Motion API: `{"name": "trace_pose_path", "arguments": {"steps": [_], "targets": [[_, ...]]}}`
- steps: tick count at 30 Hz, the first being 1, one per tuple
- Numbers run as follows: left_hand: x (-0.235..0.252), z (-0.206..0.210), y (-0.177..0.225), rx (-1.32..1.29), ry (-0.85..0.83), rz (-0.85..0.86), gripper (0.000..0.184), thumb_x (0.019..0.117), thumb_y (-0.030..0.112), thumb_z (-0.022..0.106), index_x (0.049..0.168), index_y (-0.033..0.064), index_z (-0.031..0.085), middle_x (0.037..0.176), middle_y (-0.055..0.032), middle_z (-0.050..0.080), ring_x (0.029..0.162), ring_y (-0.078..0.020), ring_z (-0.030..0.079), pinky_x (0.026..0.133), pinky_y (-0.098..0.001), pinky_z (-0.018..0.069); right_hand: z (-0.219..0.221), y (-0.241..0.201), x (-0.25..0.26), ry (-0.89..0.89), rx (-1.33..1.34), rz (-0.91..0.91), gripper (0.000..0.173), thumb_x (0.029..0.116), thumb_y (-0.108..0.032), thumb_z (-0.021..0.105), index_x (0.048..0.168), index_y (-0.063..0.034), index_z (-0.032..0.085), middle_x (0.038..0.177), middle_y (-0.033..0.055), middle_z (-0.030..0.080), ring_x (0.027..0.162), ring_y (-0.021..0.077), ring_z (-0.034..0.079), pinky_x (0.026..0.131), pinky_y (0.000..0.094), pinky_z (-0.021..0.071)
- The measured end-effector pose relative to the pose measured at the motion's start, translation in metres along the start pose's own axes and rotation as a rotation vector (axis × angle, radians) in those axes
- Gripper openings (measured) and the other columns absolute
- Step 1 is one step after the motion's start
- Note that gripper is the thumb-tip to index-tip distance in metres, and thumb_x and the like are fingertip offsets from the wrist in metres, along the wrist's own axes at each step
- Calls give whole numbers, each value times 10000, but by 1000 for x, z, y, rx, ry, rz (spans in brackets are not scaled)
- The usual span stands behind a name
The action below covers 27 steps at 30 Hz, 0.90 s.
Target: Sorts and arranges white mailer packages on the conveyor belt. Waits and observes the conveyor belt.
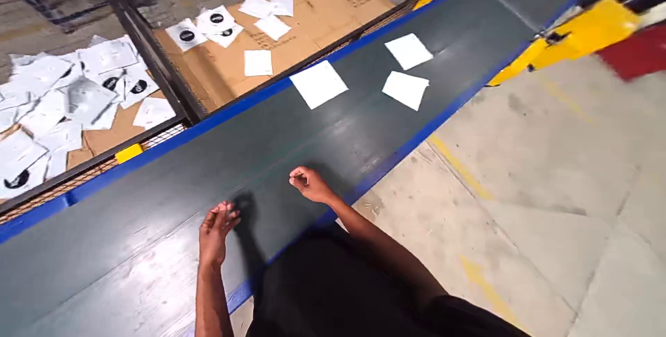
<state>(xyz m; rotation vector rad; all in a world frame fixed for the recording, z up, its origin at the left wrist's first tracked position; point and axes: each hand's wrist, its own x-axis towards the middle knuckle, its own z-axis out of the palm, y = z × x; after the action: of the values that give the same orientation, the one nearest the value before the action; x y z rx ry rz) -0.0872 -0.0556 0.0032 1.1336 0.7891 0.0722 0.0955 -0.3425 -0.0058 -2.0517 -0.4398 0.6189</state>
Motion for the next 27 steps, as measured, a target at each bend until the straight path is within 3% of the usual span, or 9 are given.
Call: {"name": "trace_pose_path", "arguments": {"steps": [4,7,11,13,15,20,22,24,27], "targets": [[-32,26,-41,31,-41,-63,299,1067,173,529,1281,-27,590,1190,-204,701,989,-341,727,815,-495,631,-52,11,65,233,-290,69,434,997,-417,585,1294,-111,666,1295,104,661,1160,219,649,1033,432,531],[-47,33,-54,89,-91,-78,278,1056,153,557,1254,-34,612,1174,-202,710,985,-340,731,807,-489,637,-73,20,129,342,-453,75,534,994,-438,575,1401,-93,606,1474,125,564,1381,286,516,1173,465,410],[-47,34,-58,186,-133,-57,252,1050,138,567,1226,-30,632,1143,-187,727,961,-327,743,782,-467,649,-55,21,180,276,-627,83,579,1014,-395,559,1531,-146,487,1646,103,367,1527,343,311,1189,559,349],[-43,34,-56,197,-130,-48,247,1052,140,567,1220,-29,633,1140,-179,729,968,-318,743,800,-464,648,-30,18,182,221,-712,42,446,1056,-387,478,1446,-204,592,1580,45,482,1490,313,383,1158,587,345],[-36,33,-54,155,-119,-47,257,1059,134,549,1233,-40,621,1155,-189,720,1001,-323,735,838,-475,639,-1,15,169,238,-780,-112,343,1073,-302,433,1225,-177,715,1340,47,669,1288,300,580,1059,555,441],[-13,38,-45,-92,24,-142,501,1082,339,516,1422,-25,458,1260,-222,666,1076,-356,707,904,-521,610,61,-23,76,-66,-569,-450,241,1047,-195,490,1058,-136,723,1096,71,707,1062,257,675,930,483,555],[-7,35,-33,-100,75,-133,520,1054,334,579,1406,-33,475,1222,-224,678,1043,-340,718,885,-515,621,76,-42,14,-325,-359,-576,218,1049,-187,524,1046,-114,729,1104,58,709,1082,209,674,961,424,559],[-3,21,-17,106,88,-86,371,974,201,710,1234,-49,624,1074,-164,739,952,-246,733,860,-449,623,81,-46,-34,-542,-179,-607,234,1055,-260,562,1105,-119,743,1160,28,717,1140,152,661,1044,362,524],[17,-16,40,520,-152,-42,313,901,178,785,1146,6,695,988,-90,768,881,-182,747,833,-414,636,60,-44,-58,-602,2,-416,284,1029,-288,633,1206,-75,693,1032,57,740,941,147,714,915,369,588]]}}
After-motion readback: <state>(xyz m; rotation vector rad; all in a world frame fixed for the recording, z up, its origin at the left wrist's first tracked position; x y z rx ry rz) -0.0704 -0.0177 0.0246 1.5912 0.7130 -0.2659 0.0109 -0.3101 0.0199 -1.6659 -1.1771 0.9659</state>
